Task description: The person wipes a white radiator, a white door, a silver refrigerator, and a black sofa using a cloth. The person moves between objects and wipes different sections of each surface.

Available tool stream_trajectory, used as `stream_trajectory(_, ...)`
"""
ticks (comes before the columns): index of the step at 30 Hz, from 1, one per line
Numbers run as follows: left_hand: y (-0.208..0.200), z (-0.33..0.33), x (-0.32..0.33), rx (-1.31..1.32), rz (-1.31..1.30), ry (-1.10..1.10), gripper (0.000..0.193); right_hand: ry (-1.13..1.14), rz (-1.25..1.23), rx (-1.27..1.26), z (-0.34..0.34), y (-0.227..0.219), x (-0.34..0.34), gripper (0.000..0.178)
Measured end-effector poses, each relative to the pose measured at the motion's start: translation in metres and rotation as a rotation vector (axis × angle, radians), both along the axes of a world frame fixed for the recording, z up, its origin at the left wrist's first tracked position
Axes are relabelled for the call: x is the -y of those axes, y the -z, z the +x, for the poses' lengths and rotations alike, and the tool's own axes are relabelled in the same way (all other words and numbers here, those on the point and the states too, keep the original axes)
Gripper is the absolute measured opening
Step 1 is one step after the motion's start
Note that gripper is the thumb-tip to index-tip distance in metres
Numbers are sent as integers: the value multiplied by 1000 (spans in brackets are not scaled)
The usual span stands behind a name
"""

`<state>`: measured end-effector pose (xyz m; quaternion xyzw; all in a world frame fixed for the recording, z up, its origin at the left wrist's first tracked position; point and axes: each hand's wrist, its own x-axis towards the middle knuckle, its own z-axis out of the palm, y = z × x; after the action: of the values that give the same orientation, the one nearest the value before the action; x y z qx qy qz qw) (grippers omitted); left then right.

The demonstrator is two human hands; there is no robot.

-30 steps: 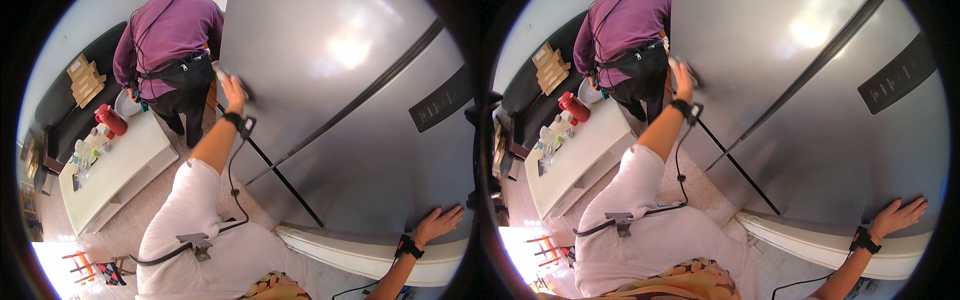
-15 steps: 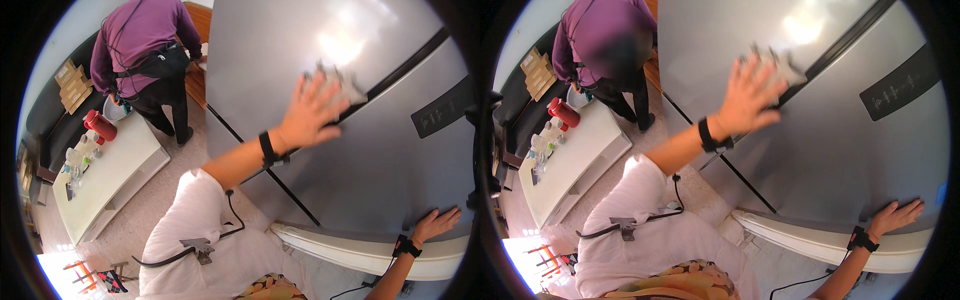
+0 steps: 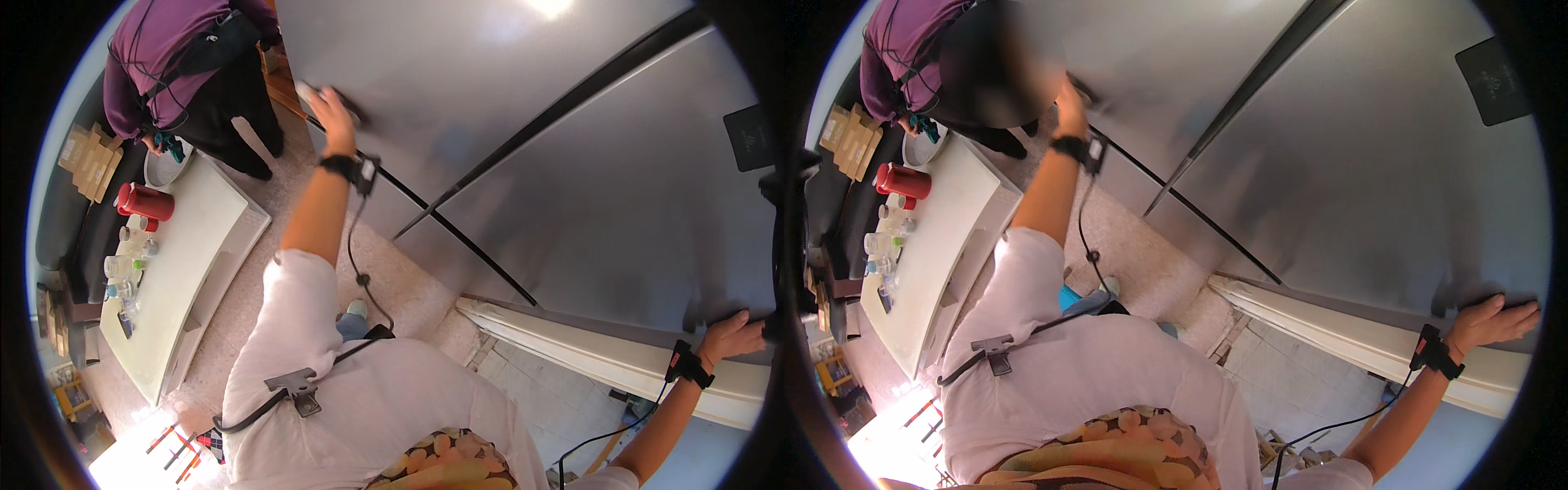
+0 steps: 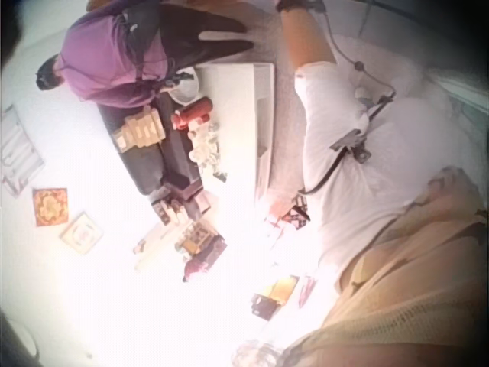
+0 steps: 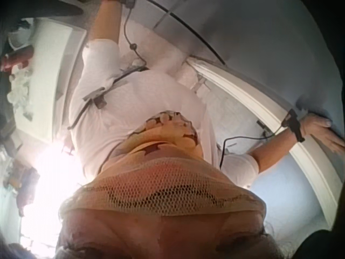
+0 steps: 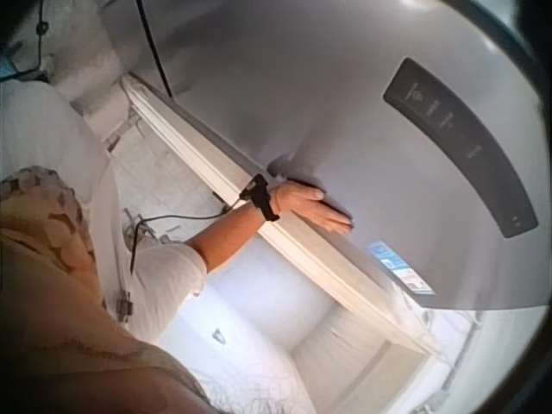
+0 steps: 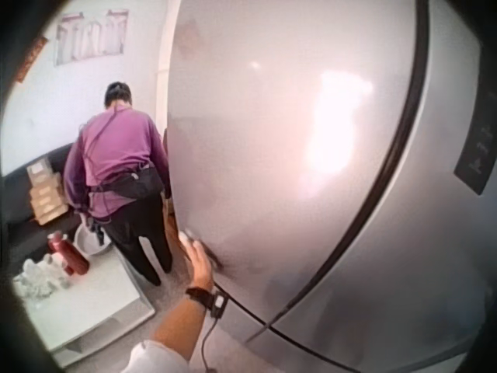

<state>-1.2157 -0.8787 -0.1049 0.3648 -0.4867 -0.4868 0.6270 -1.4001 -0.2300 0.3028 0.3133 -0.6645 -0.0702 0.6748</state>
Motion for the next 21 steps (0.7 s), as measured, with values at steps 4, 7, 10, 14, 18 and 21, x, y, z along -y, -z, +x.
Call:
stream_trajectory(4, 66, -15, -157, 136, 159, 263, 85, -18, 14, 4, 9, -2, 15, 84)
stream_trajectory(7, 50, -25, -273, 156, 366, 482, 86, -33, 16, -1, 16, -3, 26, 86)
stream_trajectory(10, 21, -16, -305, 66, 371, 606, 85, -18, 11, 18, 20, -3, 28, 88)
stream_trajectory(14, -8, -11, -242, 111, -110, 433, 75, -7, 36, 7, 15, -6, 18, 90)
stream_trajectory(18, -22, -3, -75, 267, -557, 88, 69, -5, 76, 13, 6, -10, 8, 91)
stream_trajectory(21, -24, 9, 22, 106, -363, 13, 68, -17, 62, -16, 1, -8, 3, 90)
